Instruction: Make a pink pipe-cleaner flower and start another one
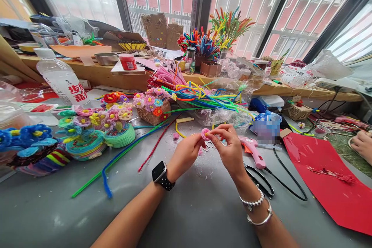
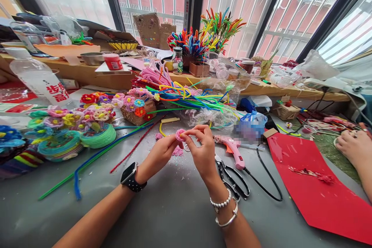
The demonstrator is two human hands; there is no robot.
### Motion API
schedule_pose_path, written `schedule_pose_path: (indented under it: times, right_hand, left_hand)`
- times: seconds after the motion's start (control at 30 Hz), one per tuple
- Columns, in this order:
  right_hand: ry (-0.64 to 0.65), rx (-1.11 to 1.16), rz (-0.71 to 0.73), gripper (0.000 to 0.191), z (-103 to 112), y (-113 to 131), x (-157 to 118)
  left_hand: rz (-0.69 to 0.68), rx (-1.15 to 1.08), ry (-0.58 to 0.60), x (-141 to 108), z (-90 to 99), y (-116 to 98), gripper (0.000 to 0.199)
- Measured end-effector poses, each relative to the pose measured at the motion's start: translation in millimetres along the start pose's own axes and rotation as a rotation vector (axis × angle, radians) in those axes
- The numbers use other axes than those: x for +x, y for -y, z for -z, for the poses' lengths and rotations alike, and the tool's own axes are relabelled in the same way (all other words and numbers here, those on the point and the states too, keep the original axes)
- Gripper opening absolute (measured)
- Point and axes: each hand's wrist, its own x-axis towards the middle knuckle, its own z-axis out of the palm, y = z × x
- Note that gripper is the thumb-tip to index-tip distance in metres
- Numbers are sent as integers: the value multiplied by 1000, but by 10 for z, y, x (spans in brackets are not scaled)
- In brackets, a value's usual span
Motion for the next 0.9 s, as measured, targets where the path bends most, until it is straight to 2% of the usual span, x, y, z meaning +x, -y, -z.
schedule_pose_path:
  times: [0.47, 0.9]
  right_hand:
    - [-34, -12, 46, 13, 47, 12, 15]
    - [10, -74, 91, 11, 48, 32, 5]
  left_hand:
    - [7, 49, 1, -9, -18, 43, 29]
    - [4, 66, -6, -21, -23, 30, 30]
